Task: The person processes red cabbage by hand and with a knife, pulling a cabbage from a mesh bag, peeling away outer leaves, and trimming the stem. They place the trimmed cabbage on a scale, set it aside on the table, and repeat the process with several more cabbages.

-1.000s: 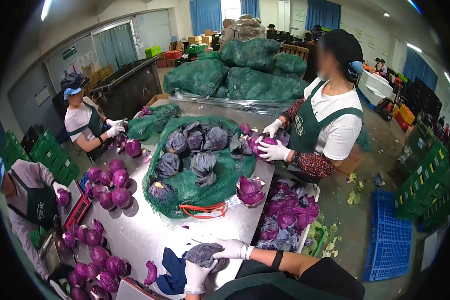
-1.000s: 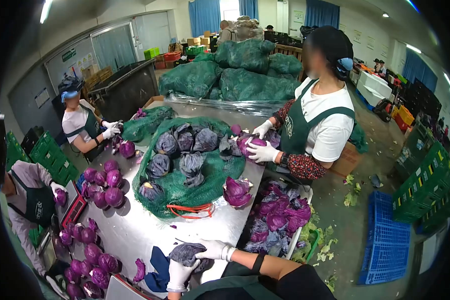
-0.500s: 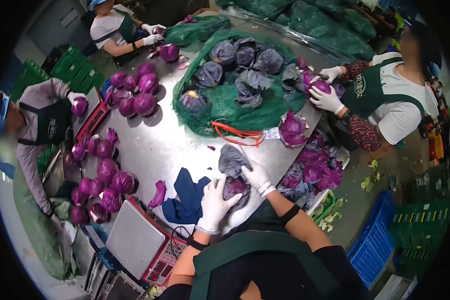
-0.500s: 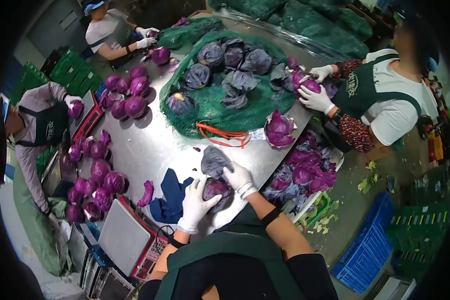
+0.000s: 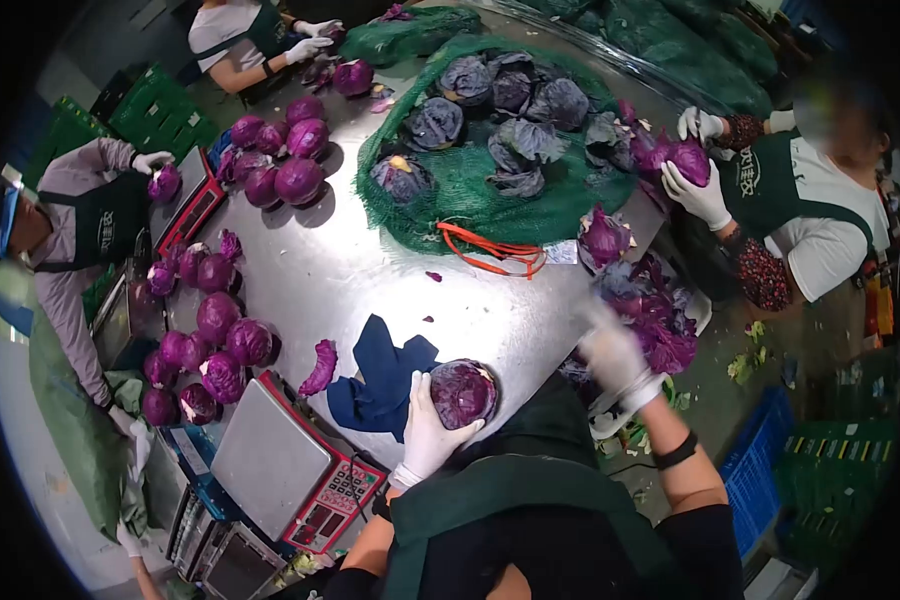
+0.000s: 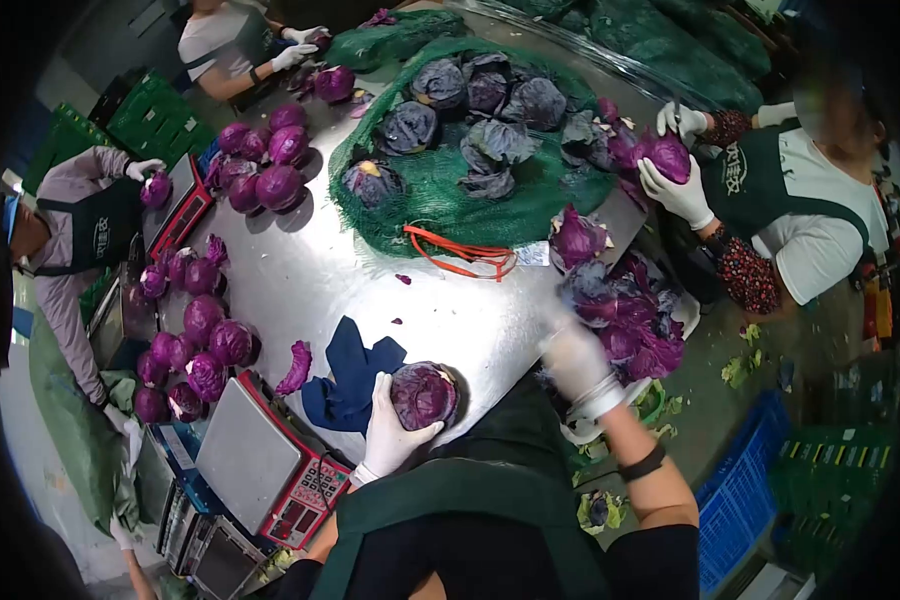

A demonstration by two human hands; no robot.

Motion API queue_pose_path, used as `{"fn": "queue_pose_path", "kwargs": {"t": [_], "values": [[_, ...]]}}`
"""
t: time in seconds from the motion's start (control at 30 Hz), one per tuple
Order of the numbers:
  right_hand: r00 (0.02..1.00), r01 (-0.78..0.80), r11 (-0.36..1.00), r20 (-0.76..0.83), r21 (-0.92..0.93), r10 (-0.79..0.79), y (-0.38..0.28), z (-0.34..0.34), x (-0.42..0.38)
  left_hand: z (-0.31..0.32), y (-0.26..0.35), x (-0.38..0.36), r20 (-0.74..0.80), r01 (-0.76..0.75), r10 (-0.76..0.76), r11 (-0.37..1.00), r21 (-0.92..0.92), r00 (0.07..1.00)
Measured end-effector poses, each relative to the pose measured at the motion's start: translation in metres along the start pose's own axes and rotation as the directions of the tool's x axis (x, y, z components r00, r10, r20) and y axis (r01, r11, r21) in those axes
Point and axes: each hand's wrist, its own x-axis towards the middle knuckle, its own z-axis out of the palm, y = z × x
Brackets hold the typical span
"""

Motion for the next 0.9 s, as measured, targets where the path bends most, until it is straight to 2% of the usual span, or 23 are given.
{"fn": "queue_pose_path", "kwargs": {"t": [0.03,0.07,0.13,0.2,0.23,0.27,0.33,0.37,0.4,0.47,0.53,0.6,0.63,0.67,0.73,0.77,0.8,0.83,0.87,0.9], "values": [[0.961,-0.254,0.851,0.018,0.459,0.277,-0.045,0.013,-0.008,0.002,0.003,0.001,-0.017,0.002,-0.002,1.0,0.016,1.0],[0.913,-0.382,0.845,0.294,0.374,0.283,-0.075,0.012,-0.013,0.003,0.005,0.002,-0.035,0.005,-0.004,1.0,0.031,0.999],[0.916,-0.394,0.796,0.27,0.459,0.297,-0.11,0.031,-0.022,0.003,0.01,0.006,-0.032,0.04,-0.039,0.998,0.042,0.999],[0.932,-0.344,0.828,0.27,0.443,0.243,-0.127,0.046,-0.021,0.005,0.011,0.008,-0.034,0.09,-0.088,0.995,0.053,0.996],[0.904,-0.383,0.853,0.332,0.354,0.268,-0.132,0.053,-0.014,0.007,0.011,0.008,-0.052,0.063,-0.059,0.995,0.083,0.997],[0.9,-0.391,0.849,0.339,0.356,0.272,-0.132,0.061,-0.014,0.008,0.011,0.007,-0.066,0.036,-0.028,0.993,0.115,0.997],[0.931,-0.329,0.883,0.269,0.334,0.245,-0.129,0.067,-0.003,0.005,0.013,0.01,-0.043,0.057,-0.052,0.992,0.111,0.998],[0.907,-0.346,0.884,0.351,0.313,0.231,-0.129,0.059,-0.006,0.002,0.012,0.012,-0.023,0.077,-0.075,0.991,0.109,0.997],[0.908,-0.348,0.883,0.347,0.315,0.234,-0.127,0.054,-0.008,0.002,0.01,0.013,-0.022,0.073,-0.071,0.991,0.113,0.997],[0.816,-0.392,0.884,0.541,0.256,0.205,-0.123,0.049,-0.018,0.004,0.005,0.011,-0.032,-0.026,0.03,0.991,0.131,0.999],[0.805,-0.413,0.88,0.546,0.233,0.233,-0.128,0.059,-0.012,0.006,0.004,0.01,-0.025,-0.01,0.013,0.993,0.12,1.0],[0.854,-0.397,0.892,0.442,0.215,0.274,-0.122,0.095,-0.007,0.007,0.004,0.015,-0.029,0.065,-0.061,0.985,0.162,0.998],[0.787,-0.452,0.879,0.531,0.15,0.314,-0.119,0.109,-0.004,0.006,0.011,0.018,-0.004,0.102,-0.103,0.983,0.154,0.995],[0.794,-0.452,0.88,0.516,0.146,0.322,-0.114,0.114,-0.005,0.006,0.012,0.018,-0.01,0.086,-0.086,0.984,0.154,0.996],[0.744,-0.536,0.824,0.564,0.183,0.358,-0.108,0.121,-0.01,0.006,0.007,0.013,0.001,-0.034,0.034,0.981,0.189,0.999],[0.805,-0.562,0.717,0.471,0.413,0.359,-0.104,0.127,-0.017,0.005,-0.004,0.012,-0.02,-0.058,0.061,0.99,0.127,0.998],[0.808,-0.557,0.718,0.473,0.417,0.352,-0.104,0.144,-0.023,-0.001,-0.011,0.011,0.008,0.007,-0.006,0.998,-0.07,1.0],[0.849,-0.527,0.504,0.397,0.684,0.349,-0.103,0.165,-0.029,-0.002,-0.023,0.013,0.063,0.017,0.0,0.965,-0.26,0.998],[0.871,-0.421,0.236,0.318,0.876,0.373,-0.104,0.177,-0.032,-0.003,-0.034,0.015,0.117,0.036,0.017,0.898,-0.438,0.993],[0.647,-0.737,0.028,0.692,0.676,0.322,-0.109,0.081,0.011,-0.009,-0.033,0.017,0.166,0.023,0.079,0.843,-0.537,0.983]]}}
